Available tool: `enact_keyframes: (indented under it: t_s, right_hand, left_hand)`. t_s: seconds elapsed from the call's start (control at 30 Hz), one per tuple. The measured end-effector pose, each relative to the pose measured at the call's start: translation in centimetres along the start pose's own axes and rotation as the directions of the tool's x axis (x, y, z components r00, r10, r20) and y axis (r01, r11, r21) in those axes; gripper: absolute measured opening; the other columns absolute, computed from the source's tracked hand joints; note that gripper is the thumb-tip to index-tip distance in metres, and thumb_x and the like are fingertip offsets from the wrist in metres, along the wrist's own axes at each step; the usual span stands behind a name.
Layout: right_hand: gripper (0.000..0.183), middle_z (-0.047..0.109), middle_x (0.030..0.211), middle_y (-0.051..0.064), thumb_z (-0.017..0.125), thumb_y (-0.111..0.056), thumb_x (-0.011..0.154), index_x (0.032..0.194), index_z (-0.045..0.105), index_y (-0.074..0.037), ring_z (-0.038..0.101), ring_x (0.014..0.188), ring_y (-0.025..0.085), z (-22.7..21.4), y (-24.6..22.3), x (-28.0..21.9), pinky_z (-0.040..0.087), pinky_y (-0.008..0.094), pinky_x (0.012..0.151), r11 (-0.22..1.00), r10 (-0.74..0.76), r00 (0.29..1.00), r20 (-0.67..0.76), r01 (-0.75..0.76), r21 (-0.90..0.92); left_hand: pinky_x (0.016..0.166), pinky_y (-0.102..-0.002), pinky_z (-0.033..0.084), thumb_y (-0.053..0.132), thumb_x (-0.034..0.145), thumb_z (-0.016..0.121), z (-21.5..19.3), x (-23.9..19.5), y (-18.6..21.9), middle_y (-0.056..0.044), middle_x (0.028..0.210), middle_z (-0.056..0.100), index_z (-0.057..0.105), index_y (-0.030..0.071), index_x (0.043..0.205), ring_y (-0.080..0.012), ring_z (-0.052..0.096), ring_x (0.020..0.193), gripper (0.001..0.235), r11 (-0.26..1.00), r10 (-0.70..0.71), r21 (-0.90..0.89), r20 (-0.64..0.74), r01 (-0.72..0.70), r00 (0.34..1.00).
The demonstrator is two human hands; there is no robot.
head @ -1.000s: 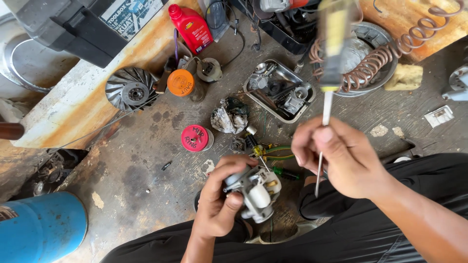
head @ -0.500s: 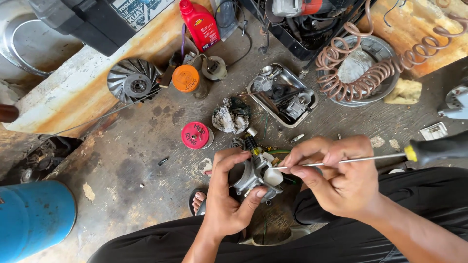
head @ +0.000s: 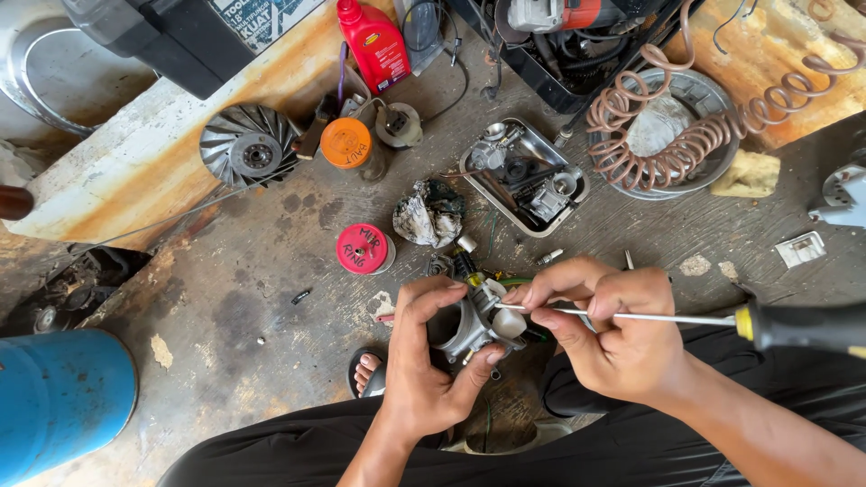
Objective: Disassembling and reassembling a motorcycle carburetor using a screwdriver for maintenance or repair.
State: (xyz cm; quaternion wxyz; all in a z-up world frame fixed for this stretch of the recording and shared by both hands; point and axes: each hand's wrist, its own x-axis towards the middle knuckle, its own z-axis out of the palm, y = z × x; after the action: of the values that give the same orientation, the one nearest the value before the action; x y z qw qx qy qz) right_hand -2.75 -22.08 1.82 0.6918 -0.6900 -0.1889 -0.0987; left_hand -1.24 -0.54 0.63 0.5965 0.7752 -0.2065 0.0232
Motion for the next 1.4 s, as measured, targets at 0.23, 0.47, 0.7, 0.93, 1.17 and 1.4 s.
enact_keyframes:
  t_s: [0.23, 0.47, 0.7, 0.93, 1.17, 1.4]
  right_hand:
    - [0.045, 0.072, 0.106, 0.014, 0.066, 0.009, 0.085, 0.063, 0.030, -0.007, 0.082, 0.104, 0.032, -0.5, -0.8, 0.7, 0.069, 0.028, 0.075, 0.966, -0.009, 0.995, 0.097, 0.034, -0.255]
    - [0.023, 0.064, 0.094, 0.008, 0.048, 0.000, 0.099, 0.112, 0.066, -0.006, 0.070, 0.080, 0.022, -3.6, -1.0, 2.4, 0.060, 0.030, 0.073, 0.983, 0.167, 0.985, 0.040, -0.170, 0.071]
    - [0.021, 0.066, 0.106, 0.008, 0.060, 0.001, 0.087, 0.096, 0.078, -0.004, 0.055, 0.064, 0.008, -4.3, -0.3, 3.2, 0.046, 0.020, 0.054, 0.920, 0.389, 0.856, 0.340, -0.380, -0.097]
    - [0.020, 0.066, 0.118, 0.006, 0.068, -0.006, 0.080, 0.098, 0.076, -0.008, 0.052, 0.068, 0.010, -3.7, -0.1, 3.1, 0.044, 0.021, 0.054, 0.946, 0.322, 0.821, 0.471, -0.296, -0.130]
    - [0.017, 0.067, 0.101, 0.002, 0.073, -0.004, 0.073, 0.090, 0.079, -0.002, 0.049, 0.060, 0.012, -3.7, -0.1, 3.1, 0.044, 0.026, 0.051, 0.854, 0.477, 0.679, 0.558, -0.507, -0.113]
    - [0.012, 0.070, 0.110, 0.005, 0.072, -0.003, 0.076, 0.087, 0.076, -0.002, 0.062, 0.080, 0.017, -3.7, 0.1, 2.9, 0.052, 0.028, 0.068, 0.859, 0.442, 0.680, 0.584, -0.509, -0.057]
  left_hand:
    - [0.094, -0.042, 0.055, 0.018, 0.077, 0.086, 0.0, -0.1, -1.0, -0.017, 0.123, 0.058, 0.049, 0.007, 0.129, -0.0304, 0.065, 0.108, 0.064, 0.974, 0.157, 0.172, -0.054, -0.146, 0.986]
    - [0.093, -0.037, 0.057, 0.021, 0.072, 0.095, -1.0, 0.0, 0.7, -0.012, 0.126, 0.063, 0.060, 0.007, 0.122, -0.0285, 0.069, 0.113, 0.062, 0.932, 0.212, 0.285, 0.066, -0.222, 0.975]
    - [0.091, -0.036, 0.060, 0.021, 0.061, 0.090, -2.3, 0.5, 1.9, -0.008, 0.121, 0.067, 0.073, 0.010, 0.113, -0.0256, 0.073, 0.106, 0.056, 0.955, 0.186, 0.184, 0.237, -0.232, 0.953]
    - [0.089, -0.037, 0.060, 0.021, 0.058, 0.087, -2.2, 0.4, 1.5, -0.008, 0.114, 0.070, 0.074, 0.009, 0.105, -0.0253, 0.074, 0.097, 0.050, 0.983, 0.166, 0.032, 0.263, -0.180, 0.950]
    - [0.087, -0.037, 0.063, 0.021, 0.060, 0.085, -2.0, 0.6, 2.0, -0.008, 0.111, 0.071, 0.074, 0.008, 0.103, -0.0253, 0.076, 0.097, 0.047, 0.985, 0.170, -0.056, 0.280, -0.161, 0.945]
    - [0.087, -0.037, 0.063, 0.021, 0.062, 0.085, -1.8, 0.7, 2.2, -0.008, 0.110, 0.072, 0.074, 0.006, 0.102, -0.0260, 0.076, 0.097, 0.044, 0.985, 0.167, -0.082, 0.289, -0.149, 0.943]
